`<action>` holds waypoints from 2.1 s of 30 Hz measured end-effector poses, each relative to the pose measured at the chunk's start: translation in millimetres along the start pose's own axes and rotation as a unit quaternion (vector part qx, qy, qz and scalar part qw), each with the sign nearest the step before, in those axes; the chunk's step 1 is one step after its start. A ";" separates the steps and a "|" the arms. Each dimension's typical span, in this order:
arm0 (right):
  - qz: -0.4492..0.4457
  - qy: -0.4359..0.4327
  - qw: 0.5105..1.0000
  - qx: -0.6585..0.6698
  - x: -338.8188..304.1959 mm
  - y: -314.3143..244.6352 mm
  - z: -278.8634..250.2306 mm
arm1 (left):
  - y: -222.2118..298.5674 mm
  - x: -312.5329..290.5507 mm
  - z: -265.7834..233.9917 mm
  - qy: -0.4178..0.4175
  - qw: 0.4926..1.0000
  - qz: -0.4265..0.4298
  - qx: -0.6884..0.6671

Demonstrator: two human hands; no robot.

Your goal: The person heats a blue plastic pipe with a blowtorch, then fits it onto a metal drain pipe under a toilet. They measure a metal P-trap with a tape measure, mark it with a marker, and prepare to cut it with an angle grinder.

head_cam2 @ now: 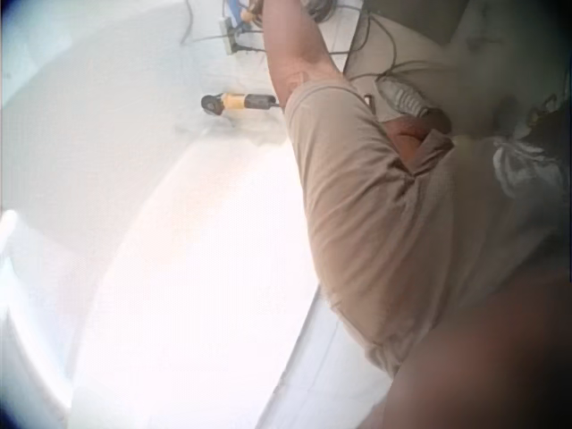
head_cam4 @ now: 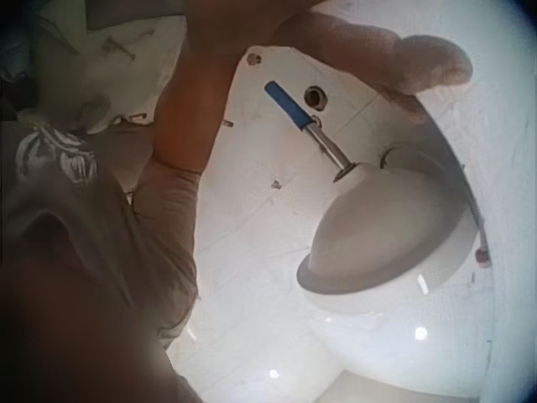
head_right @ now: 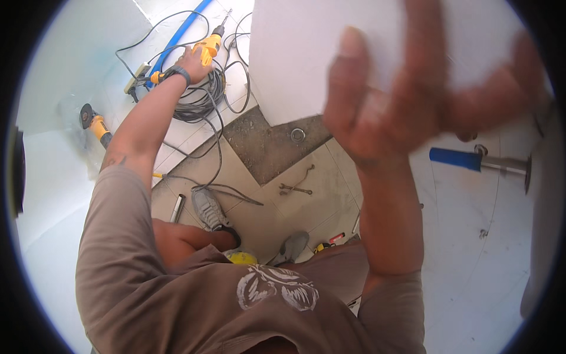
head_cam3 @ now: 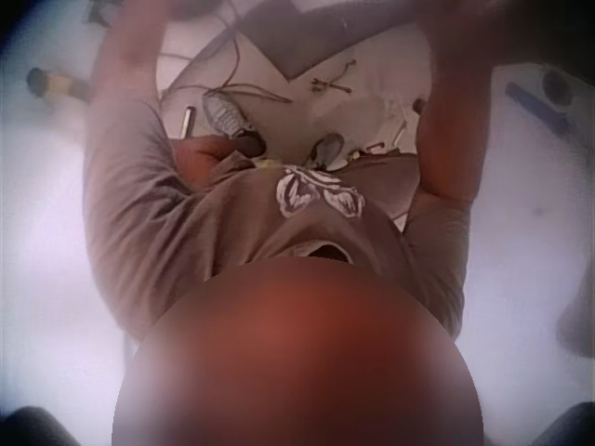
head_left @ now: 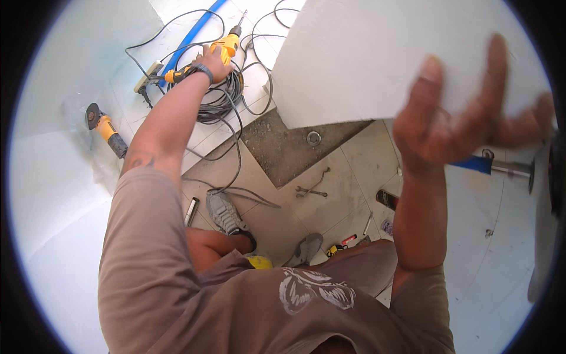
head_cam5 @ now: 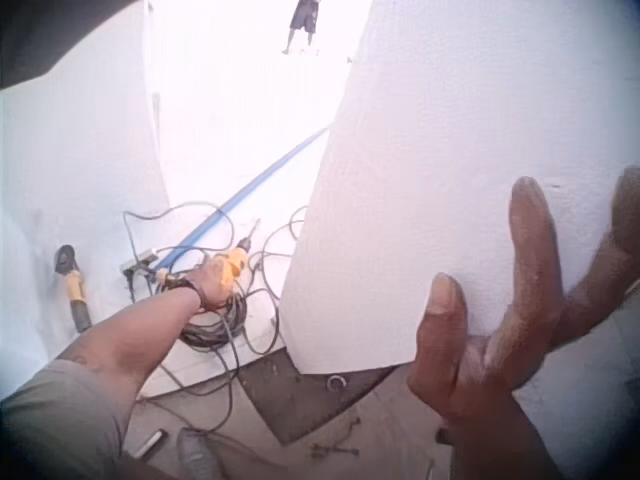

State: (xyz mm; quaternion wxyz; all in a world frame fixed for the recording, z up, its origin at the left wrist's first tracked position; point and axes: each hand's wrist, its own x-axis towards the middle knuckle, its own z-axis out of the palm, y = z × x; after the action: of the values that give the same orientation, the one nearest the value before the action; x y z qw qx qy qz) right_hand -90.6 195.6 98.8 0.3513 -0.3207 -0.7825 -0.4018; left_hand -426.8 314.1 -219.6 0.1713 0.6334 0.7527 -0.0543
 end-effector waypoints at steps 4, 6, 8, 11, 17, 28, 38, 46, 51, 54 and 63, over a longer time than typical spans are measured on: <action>0.127 -0.042 0.966 0.221 -85.4 -34.8 0.4 | -8.4 -117.8 -50.6 -0.051 0.983 0.178 -0.020; 0.176 -0.073 0.930 0.315 -157.6 -76.8 2.2 | -18.1 -199.7 -93.2 -0.125 0.959 0.244 -0.072; 0.233 -0.235 0.877 0.348 -239.7 -111.6 4.4 | -16.3 -283.6 -131.1 -0.097 0.948 0.276 -0.128; 0.361 -0.621 0.625 0.305 -346.4 -136.5 34.4 | -2.7 -350.9 -159.1 -0.131 0.923 0.273 -0.236; 0.299 -0.678 0.633 0.221 -424.8 -140.3 92.4 | -47.2 -305.1 -74.6 -0.392 0.887 0.095 -0.223; 0.245 -0.690 0.653 0.196 -431.9 -151.4 78.6 | -73.4 -314.1 157.5 -0.224 0.936 0.219 -0.160; 0.454 -0.649 0.502 0.347 -420.6 -160.1 1.9 | -171.3 -283.9 83.9 -0.171 0.971 0.161 0.051; 0.117 -0.728 0.633 0.236 -432.0 -187.1 -100.3 | -340.9 -255.8 -43.2 0.040 0.924 -0.044 0.379; 0.201 -0.767 0.583 0.176 -441.2 -194.1 -110.7 | -265.8 -281.3 -30.5 -0.148 0.861 -0.158 0.461; 0.231 -0.774 0.564 0.173 -442.9 -192.5 -122.6 | -214.1 -305.2 -20.4 -0.145 0.970 -0.055 0.189; 0.543 -0.765 0.339 0.072 -542.8 -178.1 -184.4 | -190.9 -404.5 -52.5 -0.026 0.985 0.006 -0.171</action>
State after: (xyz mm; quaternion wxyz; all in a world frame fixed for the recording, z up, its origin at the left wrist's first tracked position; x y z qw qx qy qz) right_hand 120.8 -165.1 -331.9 -0.2384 -0.8156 -0.3886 0.3563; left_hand -566.0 -85.0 -64.2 0.2969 0.5972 0.7427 0.0602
